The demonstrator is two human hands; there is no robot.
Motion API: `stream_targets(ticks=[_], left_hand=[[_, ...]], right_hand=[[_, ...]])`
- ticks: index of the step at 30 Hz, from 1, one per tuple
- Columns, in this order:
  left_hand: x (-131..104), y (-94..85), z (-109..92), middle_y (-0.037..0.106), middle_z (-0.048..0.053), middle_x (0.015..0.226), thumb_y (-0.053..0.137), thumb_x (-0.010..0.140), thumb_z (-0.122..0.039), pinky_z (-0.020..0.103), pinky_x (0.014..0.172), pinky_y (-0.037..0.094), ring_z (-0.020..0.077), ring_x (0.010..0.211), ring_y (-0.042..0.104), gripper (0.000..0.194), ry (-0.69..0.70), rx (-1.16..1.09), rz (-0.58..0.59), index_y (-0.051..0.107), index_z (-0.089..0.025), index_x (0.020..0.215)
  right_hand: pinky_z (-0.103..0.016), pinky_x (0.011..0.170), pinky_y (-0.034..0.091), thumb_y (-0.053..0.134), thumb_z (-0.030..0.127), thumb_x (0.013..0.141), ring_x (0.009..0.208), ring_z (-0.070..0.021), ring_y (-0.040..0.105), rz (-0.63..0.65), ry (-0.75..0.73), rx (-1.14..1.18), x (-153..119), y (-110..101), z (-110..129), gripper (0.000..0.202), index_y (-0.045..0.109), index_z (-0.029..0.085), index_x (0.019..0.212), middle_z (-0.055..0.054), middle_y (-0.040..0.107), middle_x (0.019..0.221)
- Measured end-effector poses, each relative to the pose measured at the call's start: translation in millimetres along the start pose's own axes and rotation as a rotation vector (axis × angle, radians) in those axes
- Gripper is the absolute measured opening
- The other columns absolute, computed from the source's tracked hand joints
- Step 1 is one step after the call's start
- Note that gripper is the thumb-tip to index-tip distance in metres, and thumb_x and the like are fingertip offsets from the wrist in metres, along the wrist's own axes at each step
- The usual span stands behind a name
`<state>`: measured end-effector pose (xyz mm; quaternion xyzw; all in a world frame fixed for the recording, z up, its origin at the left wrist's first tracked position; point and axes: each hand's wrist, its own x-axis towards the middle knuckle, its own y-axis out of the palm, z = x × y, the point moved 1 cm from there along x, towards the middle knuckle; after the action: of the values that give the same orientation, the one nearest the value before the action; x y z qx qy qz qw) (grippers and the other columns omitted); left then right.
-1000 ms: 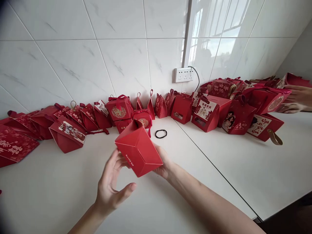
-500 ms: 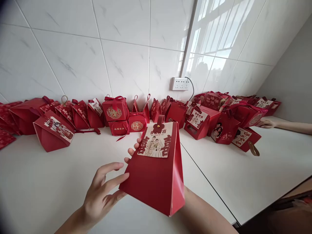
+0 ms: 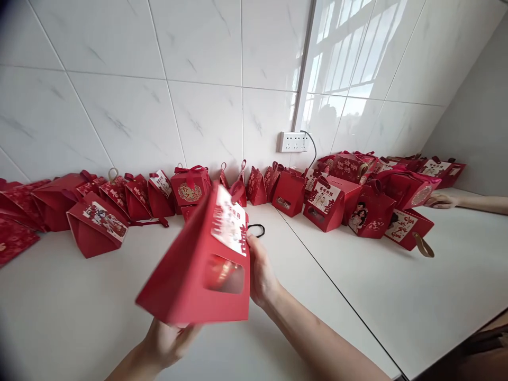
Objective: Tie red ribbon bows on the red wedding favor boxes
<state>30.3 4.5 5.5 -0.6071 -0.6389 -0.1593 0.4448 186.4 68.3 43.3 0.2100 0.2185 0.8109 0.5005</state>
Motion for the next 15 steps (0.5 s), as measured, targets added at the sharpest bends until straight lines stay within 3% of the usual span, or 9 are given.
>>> stream_targets(ticks=[3, 6, 9, 12, 15], left_hand=[[-1, 5.1, 2, 0.055, 0.012, 0.122, 0.065, 0.080, -0.034, 0.038, 0.084, 0.052, 0.0259, 0.107, 0.059, 0.067, -0.296, -0.088, -0.093, 0.028, -0.027, 0.136], [3, 9.4, -4, 0.053, 0.011, 0.124, 0.067, 0.076, -0.045, 0.039, 0.090, 0.048, 0.0269, 0.116, 0.052, 0.073, -0.477, -0.178, -0.125, 0.028, -0.027, 0.135], [7, 11.1, -12, 0.054, 0.009, 0.121, 0.065, 0.077, -0.049, 0.036, 0.091, 0.047, 0.0244, 0.114, 0.052, 0.072, -0.535, -0.247, -0.153, 0.028, -0.028, 0.134], [9, 11.5, -18, 0.053, 0.006, 0.117, 0.062, 0.079, -0.047, 0.032, 0.082, 0.050, 0.0166, 0.091, 0.059, 0.065, -0.543, -0.255, -0.161, 0.029, -0.031, 0.133], [9, 12.0, -21, 0.049, 0.004, 0.118, 0.060, 0.082, -0.044, 0.029, 0.074, 0.050, 0.0103, 0.072, 0.055, 0.059, -0.563, -0.236, -0.174, 0.029, -0.034, 0.132]], right_hand=[[-0.036, 0.081, 0.052, 0.057, 0.053, 0.082, 0.086, -0.0230, 0.067, -0.132, -0.048, 0.050, 4, 4, -1, 0.036, 0.063, 0.020, 0.095, -0.006, 0.071, 0.095], [-0.034, 0.074, 0.053, 0.057, 0.053, 0.082, 0.081, -0.0220, 0.067, -0.213, -0.071, 0.045, 6, 2, 0, 0.038, 0.063, 0.020, 0.098, -0.005, 0.071, 0.092], [-0.027, 0.059, 0.052, 0.056, 0.050, 0.083, 0.066, -0.0170, 0.064, -0.208, 0.091, 0.082, 6, 0, -5, 0.034, 0.063, 0.020, 0.096, -0.003, 0.070, 0.080], [-0.021, 0.046, 0.044, 0.057, 0.046, 0.081, 0.050, -0.0122, 0.057, -0.173, 0.261, 0.147, 6, 0, -15, 0.027, 0.061, 0.019, 0.083, 0.002, 0.064, 0.061], [-0.021, 0.044, 0.043, 0.060, 0.045, 0.078, 0.051, -0.0126, 0.058, -0.118, 0.286, 0.164, 5, 0, -23, 0.027, 0.059, 0.018, 0.077, 0.001, 0.064, 0.061]])
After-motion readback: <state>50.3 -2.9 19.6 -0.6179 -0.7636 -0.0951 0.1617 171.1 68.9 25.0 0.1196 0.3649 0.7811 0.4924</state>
